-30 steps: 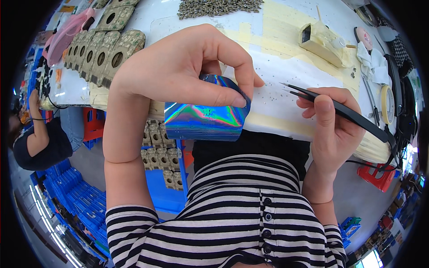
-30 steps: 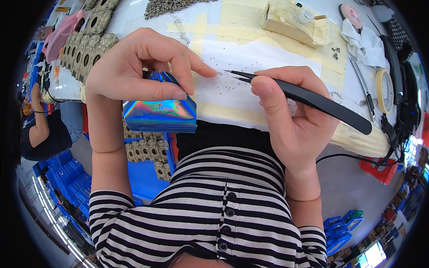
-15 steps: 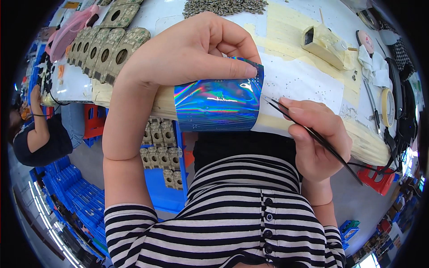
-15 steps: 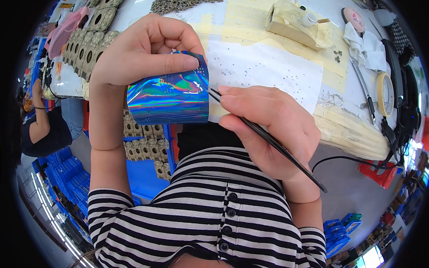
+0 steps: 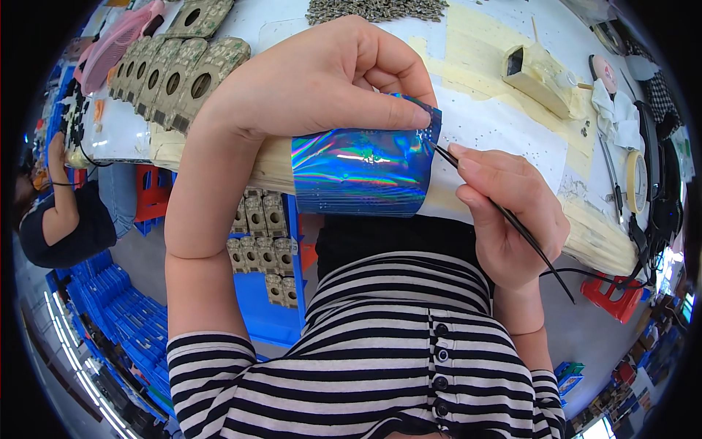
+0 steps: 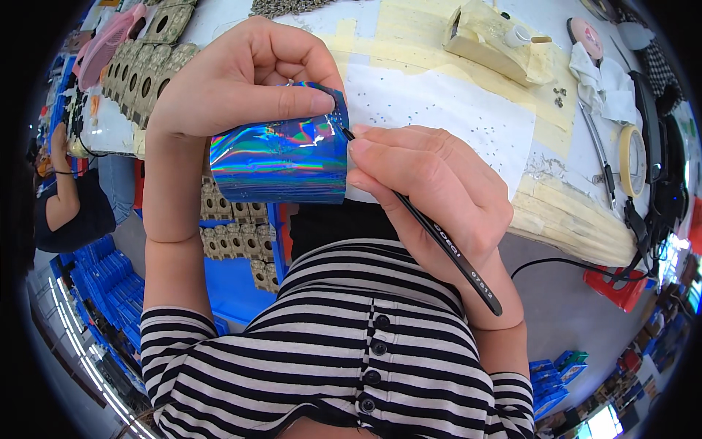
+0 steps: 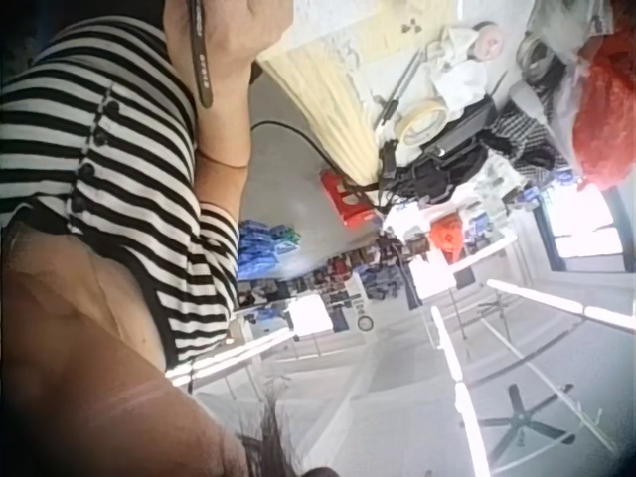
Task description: The person, using tweezers, picks up small adhesive dots one at a time and applies them to a strip on a blue holographic material.
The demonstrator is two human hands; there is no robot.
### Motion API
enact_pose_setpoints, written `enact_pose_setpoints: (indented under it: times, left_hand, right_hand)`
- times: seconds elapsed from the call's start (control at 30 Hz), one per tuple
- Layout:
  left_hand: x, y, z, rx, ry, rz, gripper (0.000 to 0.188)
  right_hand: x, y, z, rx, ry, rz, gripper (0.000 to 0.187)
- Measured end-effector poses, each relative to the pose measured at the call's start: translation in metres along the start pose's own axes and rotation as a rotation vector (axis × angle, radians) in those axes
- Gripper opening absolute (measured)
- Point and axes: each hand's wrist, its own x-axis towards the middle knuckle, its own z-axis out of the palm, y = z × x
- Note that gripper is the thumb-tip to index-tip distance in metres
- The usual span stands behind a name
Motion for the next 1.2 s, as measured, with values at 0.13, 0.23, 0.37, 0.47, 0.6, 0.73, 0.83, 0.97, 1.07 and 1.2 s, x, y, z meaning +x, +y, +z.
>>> enact_pose_setpoints:
  times: [0.13, 0.23, 0.37, 0.47, 0.6, 0.73, 0.83, 0.97, 1.07, 1.2]
  left_hand:
    - [0.001, -0.001, 0.000, -0.013, 0.007, 0.011, 0.013]
    - [0.000, -0.001, -0.001, -0.006, 0.014, 0.008, 0.013]
    - [0.000, 0.000, -0.001, -0.007, 0.010, -0.024, 0.013]
    - [0.000, 0.000, -0.001, 0.010, 0.010, -0.023, 0.013]
    - [0.001, 0.000, 0.000, 0.011, 0.008, -0.030, 0.013]
    - [0.001, -0.001, 0.000, -0.015, -0.010, -0.009, 0.012]
    - [0.001, -0.001, 0.000, -0.027, -0.010, -0.010, 0.012]
    - [0.000, 0.002, 0.000, -0.034, -0.003, -0.029, 0.012]
    - [-0.001, 0.004, 0.002, -0.007, -0.002, 0.011, 0.011]
    - [-0.001, 0.002, 0.002, 0.198, 0.009, 0.217, 0.010]
  right_hand:
    - [0.000, 0.000, 0.001, -0.020, -0.019, 0.002, 0.021]
    - [0.000, 0.001, 0.001, -0.020, -0.005, -0.009, 0.020]
    - [0.000, 0.000, 0.002, -0.023, 0.007, -0.013, 0.020]
    - [0.000, 0.000, 0.002, -0.023, 0.002, -0.017, 0.021]
    - [0.000, 0.000, 0.002, -0.021, -0.004, -0.014, 0.021]
    - [0.000, 0.001, 0.003, -0.033, -0.015, -0.021, 0.021]
    - [0.000, 0.001, 0.003, -0.033, 0.000, -0.026, 0.020]
    - [-0.007, 0.002, 0.001, 0.074, 0.084, 0.066, 0.018]
    - [-0.010, 0.000, -0.002, 0.134, 0.113, 0.186, 0.018]
    - [-0.013, -0.003, -0.008, 0.240, 0.143, 0.295, 0.014]
